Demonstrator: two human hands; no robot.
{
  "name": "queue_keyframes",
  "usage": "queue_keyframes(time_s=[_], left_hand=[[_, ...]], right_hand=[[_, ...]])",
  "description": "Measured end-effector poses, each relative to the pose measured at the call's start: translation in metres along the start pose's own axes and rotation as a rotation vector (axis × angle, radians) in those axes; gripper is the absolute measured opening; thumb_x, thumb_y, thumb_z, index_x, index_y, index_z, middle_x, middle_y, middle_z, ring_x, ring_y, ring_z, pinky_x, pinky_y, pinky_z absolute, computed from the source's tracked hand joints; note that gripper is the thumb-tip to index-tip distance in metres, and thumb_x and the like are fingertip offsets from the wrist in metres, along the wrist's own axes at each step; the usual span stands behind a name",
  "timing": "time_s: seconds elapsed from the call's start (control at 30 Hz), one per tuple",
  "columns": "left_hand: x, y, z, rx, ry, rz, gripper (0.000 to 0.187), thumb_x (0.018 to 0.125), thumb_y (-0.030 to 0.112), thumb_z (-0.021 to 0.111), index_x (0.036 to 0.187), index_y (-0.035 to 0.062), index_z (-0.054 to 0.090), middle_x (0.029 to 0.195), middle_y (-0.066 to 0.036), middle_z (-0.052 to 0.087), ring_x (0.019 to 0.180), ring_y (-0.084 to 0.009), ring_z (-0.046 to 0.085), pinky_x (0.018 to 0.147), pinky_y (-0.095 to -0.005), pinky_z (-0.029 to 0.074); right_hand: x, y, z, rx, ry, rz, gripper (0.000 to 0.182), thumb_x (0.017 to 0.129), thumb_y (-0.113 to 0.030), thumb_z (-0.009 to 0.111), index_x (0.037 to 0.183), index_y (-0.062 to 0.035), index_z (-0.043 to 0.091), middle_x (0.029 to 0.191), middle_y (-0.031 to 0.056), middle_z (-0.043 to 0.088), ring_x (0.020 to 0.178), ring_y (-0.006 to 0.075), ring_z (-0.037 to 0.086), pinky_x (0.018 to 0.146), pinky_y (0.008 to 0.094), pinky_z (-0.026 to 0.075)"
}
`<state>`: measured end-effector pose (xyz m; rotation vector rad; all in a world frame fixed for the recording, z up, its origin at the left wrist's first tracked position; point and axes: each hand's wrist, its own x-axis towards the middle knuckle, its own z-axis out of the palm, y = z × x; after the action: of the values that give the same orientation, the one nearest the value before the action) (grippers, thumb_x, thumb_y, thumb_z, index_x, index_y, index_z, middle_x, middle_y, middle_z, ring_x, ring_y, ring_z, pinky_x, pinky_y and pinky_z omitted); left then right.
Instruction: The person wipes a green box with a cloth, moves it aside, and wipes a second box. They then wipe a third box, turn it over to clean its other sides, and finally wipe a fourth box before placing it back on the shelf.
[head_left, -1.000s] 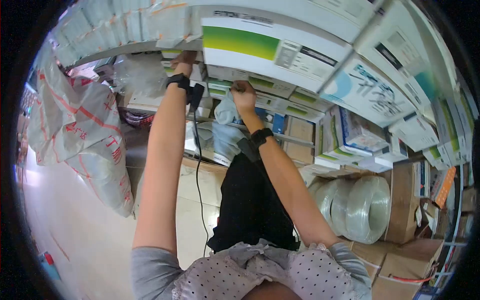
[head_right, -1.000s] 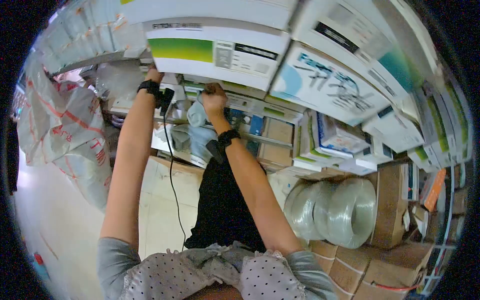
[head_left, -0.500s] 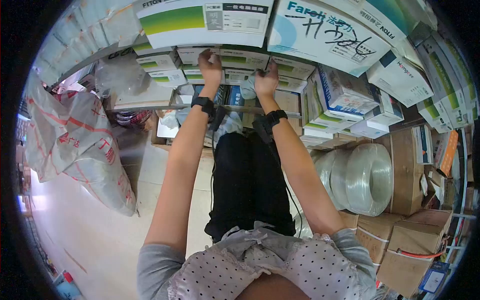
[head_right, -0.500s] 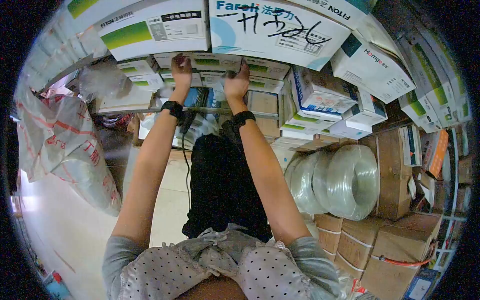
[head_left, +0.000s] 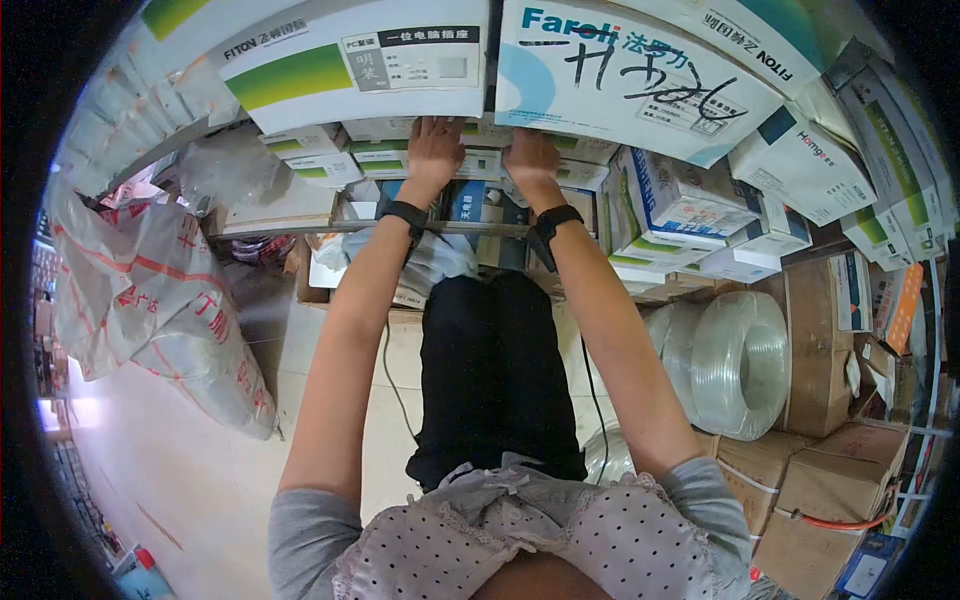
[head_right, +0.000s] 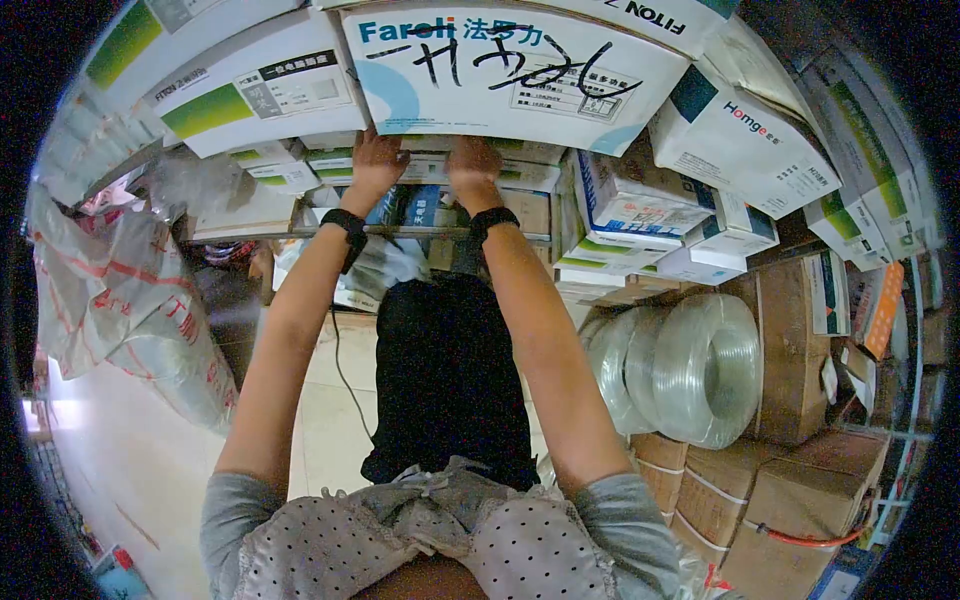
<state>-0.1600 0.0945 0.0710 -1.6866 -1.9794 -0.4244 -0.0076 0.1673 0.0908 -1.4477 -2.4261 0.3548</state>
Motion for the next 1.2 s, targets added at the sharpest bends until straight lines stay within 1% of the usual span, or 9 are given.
queue_keyframes(time_s=[0.3,0.4,0.53,0.7,0.87,0.93,0.97,1.1,1.2], left_hand=[[0.001,0.014,-0.003,0.089,-0.066,-0.03,0.056,0.07,0.032,0.065,0.118,0.0088,0.047,0.111,-0.011,0.051,0.109,-0.0275,0.044,0.093,-0.0506,0.03],[0.002,0.014,-0.008,0.047,-0.114,-0.028,0.06,0.069,0.033,0.066,0.12,0.0093,0.045,0.115,-0.012,0.048,0.111,-0.027,0.043,0.094,-0.0495,0.029],[0.006,0.018,-0.018,0.05,-0.194,-0.062,0.068,0.068,0.034,0.067,0.126,0.0113,0.039,0.12,-0.011,0.045,0.116,-0.0264,0.039,0.095,-0.0469,0.028],[0.0,0.012,-0.019,0.031,-0.163,-0.035,0.067,0.068,0.035,0.066,0.126,0.013,0.04,0.127,-0.011,0.042,0.115,-0.027,0.041,0.092,-0.0452,0.034],[0.038,-0.002,-0.032,0.089,-0.181,0.176,0.057,0.075,0.05,0.056,0.115,0.0099,0.052,0.116,-0.011,0.053,0.109,-0.03,0.048,0.094,-0.0422,0.037],[0.048,-0.024,-0.023,0.054,-0.037,0.318,0.052,0.076,0.049,0.055,0.112,0.0109,0.055,0.111,-0.011,0.056,0.104,-0.0294,0.05,0.088,-0.0422,0.041],[0.051,-0.043,0.0,0.022,0.041,0.37,0.05,0.076,0.048,0.056,0.11,0.0104,0.057,0.108,-0.012,0.057,0.102,-0.0297,0.052,0.086,-0.0428,0.041],[0.047,-0.053,-0.026,0.109,0.147,0.263,0.045,0.078,0.042,0.056,0.112,0.0129,0.056,0.111,-0.012,0.055,0.104,-0.0304,0.05,0.089,-0.043,0.039],[0.047,-0.049,-0.052,0.213,-0.063,0.193,0.043,0.077,0.033,0.056,0.114,0.0103,0.054,0.115,-0.014,0.052,0.107,-0.0314,0.048,0.091,-0.043,0.038]], right_hand=[[-0.006,0.014,0.012,-0.076,0.058,-0.046,0.044,0.075,-0.021,0.058,0.115,-0.0102,0.046,0.095,0.0161,0.061,0.082,0.0339,0.06,0.071,0.0444,0.049],[-0.018,0.02,0.016,0.087,0.242,-0.215,0.047,0.073,-0.021,0.059,0.117,-0.0105,0.045,0.09,0.0159,0.062,0.081,0.0345,0.06,0.07,0.0449,0.049],[-0.052,0.053,0.057,0.031,-0.052,-0.186,0.043,0.072,-0.017,0.058,0.113,-0.0097,0.05,0.09,0.0175,0.062,0.079,0.0348,0.06,0.07,0.044,0.048],[-0.088,0.067,0.064,0.259,-0.048,-0.027,0.037,0.072,-0.015,0.056,0.109,-0.009,0.054,0.089,0.0178,0.062,0.08,0.0349,0.06,0.071,0.0431,0.048],[-0.053,0.058,0.02,0.05,0.308,-0.26,0.037,0.07,-0.013,0.057,0.106,-0.0078,0.055,0.094,0.0182,0.06,0.081,0.0349,0.059,0.069,0.0417,0.049],[-0.037,0.037,-0.015,0.005,0.536,-0.42,0.037,0.069,-0.011,0.056,0.105,-0.0059,0.055,0.099,0.0185,0.059,0.079,0.0346,0.06,0.067,0.0409,0.05],[-0.023,0.025,-0.032,-0.118,0.473,-0.466,0.035,0.07,-0.01,0.056,0.104,-0.0049,0.056,0.099,0.0176,0.059,0.08,0.0338,0.059,0.068,0.0409,0.049],[0.035,0.027,-0.025,-0.026,0.618,-0.693,0.028,0.073,-0.009,0.053,0.1,-0.0027,0.058,0.095,0.016,0.059,0.084,0.0321,0.056,0.076,0.0418,0.045],[0.03,0.022,-0.047,-0.538,0.791,-0.747,0.022,0.076,-0.011,0.051,0.095,-0.0022,0.06,0.093,0.014,0.059,0.09,0.0319,0.054,0.08,0.0421,0.042]])
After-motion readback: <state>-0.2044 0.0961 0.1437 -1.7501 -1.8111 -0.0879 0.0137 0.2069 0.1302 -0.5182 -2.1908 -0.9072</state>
